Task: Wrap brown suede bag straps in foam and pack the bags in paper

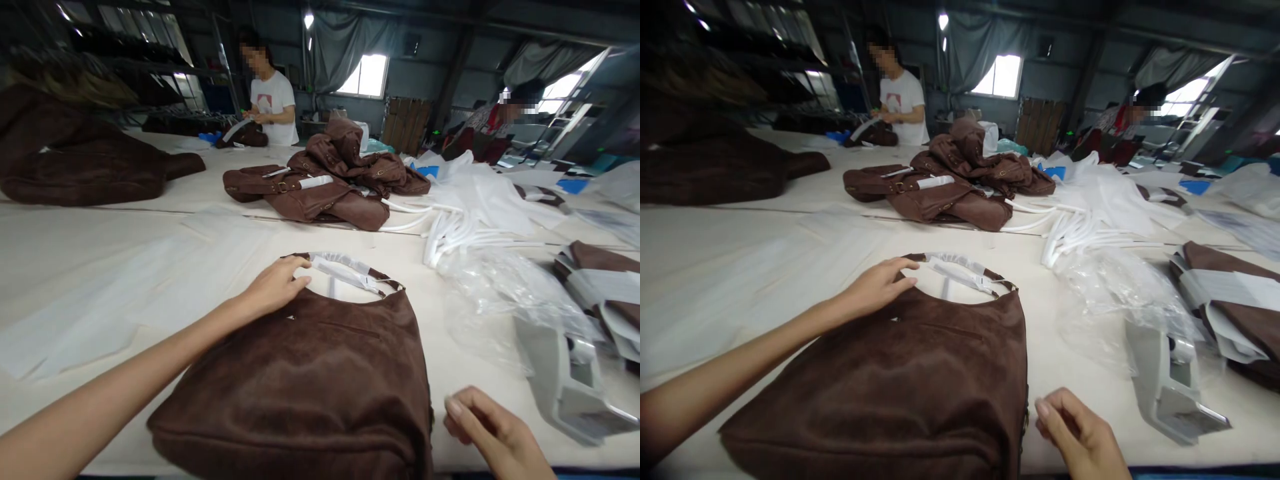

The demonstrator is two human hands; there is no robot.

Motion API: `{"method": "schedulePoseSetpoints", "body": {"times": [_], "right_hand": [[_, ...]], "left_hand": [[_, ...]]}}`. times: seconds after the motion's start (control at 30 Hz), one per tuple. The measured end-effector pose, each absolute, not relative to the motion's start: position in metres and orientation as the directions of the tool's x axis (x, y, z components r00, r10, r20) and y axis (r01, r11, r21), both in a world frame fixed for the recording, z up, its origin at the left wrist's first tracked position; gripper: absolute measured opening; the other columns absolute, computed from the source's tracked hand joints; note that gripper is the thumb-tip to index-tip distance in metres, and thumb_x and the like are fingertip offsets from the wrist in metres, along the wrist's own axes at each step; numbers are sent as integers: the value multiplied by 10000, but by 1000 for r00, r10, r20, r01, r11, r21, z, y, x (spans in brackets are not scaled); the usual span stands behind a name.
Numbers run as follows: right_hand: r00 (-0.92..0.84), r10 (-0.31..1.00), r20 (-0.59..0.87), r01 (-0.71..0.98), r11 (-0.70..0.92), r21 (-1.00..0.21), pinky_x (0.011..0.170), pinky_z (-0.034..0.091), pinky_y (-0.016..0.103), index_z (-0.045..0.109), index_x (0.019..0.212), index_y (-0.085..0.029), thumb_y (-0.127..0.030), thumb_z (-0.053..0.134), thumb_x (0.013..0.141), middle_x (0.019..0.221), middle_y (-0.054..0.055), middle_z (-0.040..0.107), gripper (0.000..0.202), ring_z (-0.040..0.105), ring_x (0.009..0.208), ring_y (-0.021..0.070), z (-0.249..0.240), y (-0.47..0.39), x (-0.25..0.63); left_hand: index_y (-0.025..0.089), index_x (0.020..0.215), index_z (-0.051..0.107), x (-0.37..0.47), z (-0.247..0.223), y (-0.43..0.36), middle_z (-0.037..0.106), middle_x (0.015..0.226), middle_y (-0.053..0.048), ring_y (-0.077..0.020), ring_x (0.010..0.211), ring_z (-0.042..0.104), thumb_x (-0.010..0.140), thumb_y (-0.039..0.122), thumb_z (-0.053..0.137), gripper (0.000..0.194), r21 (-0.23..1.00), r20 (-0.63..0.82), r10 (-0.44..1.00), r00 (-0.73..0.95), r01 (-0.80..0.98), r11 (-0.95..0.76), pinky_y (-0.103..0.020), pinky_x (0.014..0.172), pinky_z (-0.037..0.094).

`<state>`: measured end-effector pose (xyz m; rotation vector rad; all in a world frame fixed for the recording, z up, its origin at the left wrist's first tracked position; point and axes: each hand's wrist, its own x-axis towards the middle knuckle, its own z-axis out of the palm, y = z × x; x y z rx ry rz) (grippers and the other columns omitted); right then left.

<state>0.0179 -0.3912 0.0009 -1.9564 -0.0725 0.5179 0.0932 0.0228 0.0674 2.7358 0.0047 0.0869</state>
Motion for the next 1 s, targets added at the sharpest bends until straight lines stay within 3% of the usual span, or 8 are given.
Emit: {"method": "schedulePoseSetpoints", "body": {"times": [0.1, 0.2, 0.37, 0.53, 0.67, 0.77, 0.87, 1.0], "right_hand": [[973, 208, -99, 25, -520, -854, 694, 484, 269, 664, 820, -210, -585, 559, 857, 802, 24, 652, 391, 596, 768, 186, 2, -366, 69], [974, 209, 83, 189, -564, -804, 777, 500, 318, 664, 945, -205, -497, 527, 880, 969, 60, 674, 329, 630, 878, 219, -2, -336, 121], [935, 297, 196, 354, -728, -586, 914, 473, 376, 635, 1124, -181, -281, 486, 897, 1156, 110, 624, 289, 616, 1018, 241, -8, -294, 189], [837, 537, 103, 539, -777, -325, 976, 431, 335, 605, 1261, -224, -101, 497, 871, 1395, 111, 487, 422, 491, 1241, 243, -8, -265, 217], [791, 612, 3, 599, -774, -207, 851, 457, 305, 643, 1178, -256, -170, 482, 933, 1208, 97, 571, 307, 543, 1113, 233, -12, -258, 223], [807, 591, -7, 577, -790, -208, 760, 445, 288, 647, 1138, -245, -236, 476, 960, 1032, 88, 571, 247, 579, 993, 228, -18, -260, 224], [813, 582, -4, 566, -793, -227, 704, 413, 260, 647, 1104, -242, -245, 439, 986, 977, 61, 541, 239, 593, 830, 175, -23, -262, 224], [836, 548, 9, 531, -806, -259, 685, 394, 257, 643, 1114, -220, -198, 404, 991, 934, 50, 517, 270, 559, 697, 140, -27, -262, 224]], "left_hand": [[212, 1183, 603, 113, 63, -29, 638, 1264, -77, -253, 1203, 550, 903, 328, 443, 342, 337, 26, -268, 963, -261, -905, -375, 1065, 395], [194, 1180, 602, 132, 46, -63, 624, 1281, -104, -267, 1227, 528, 912, 258, 466, 308, 275, -66, -415, 907, -383, -882, -402, 1081, 364], [179, 1252, 569, 156, 25, -79, 571, 1366, -160, -351, 1326, 440, 938, 330, 478, 360, 238, -123, -398, 909, -362, -901, -569, 1102, 279], [148, 1025, 684, 158, 23, -81, 701, 1053, -182, -347, 1047, 635, 969, 438, 412, 401, 205, -188, -376, 908, -338, -919, -520, 985, 402], [175, 1092, 689, 126, 47, -76, 696, 1105, -168, -326, 1023, 657, 990, 493, 333, 488, 251, -232, -382, 895, -325, -912, -457, 921, 462], [266, 1340, 567, 72, 85, -70, 532, 1435, -118, -341, 1320, 486, 965, 574, 387, 518, 367, -226, -450, 864, -353, -861, -491, 1104, 328], [351, 1489, 362, 6, 112, -67, 380, 1557, -57, -315, 1423, 359, 904, 542, 561, 647, 414, -262, -522, 812, -394, -821, -471, 1171, 244], [335, 1442, 420, -56, 92, -66, 517, 1456, -85, -311, 1311, 494, 802, 385, 713, 706, 344, -171, -516, 840, -440, -830, -445, 1100, 345]]}}
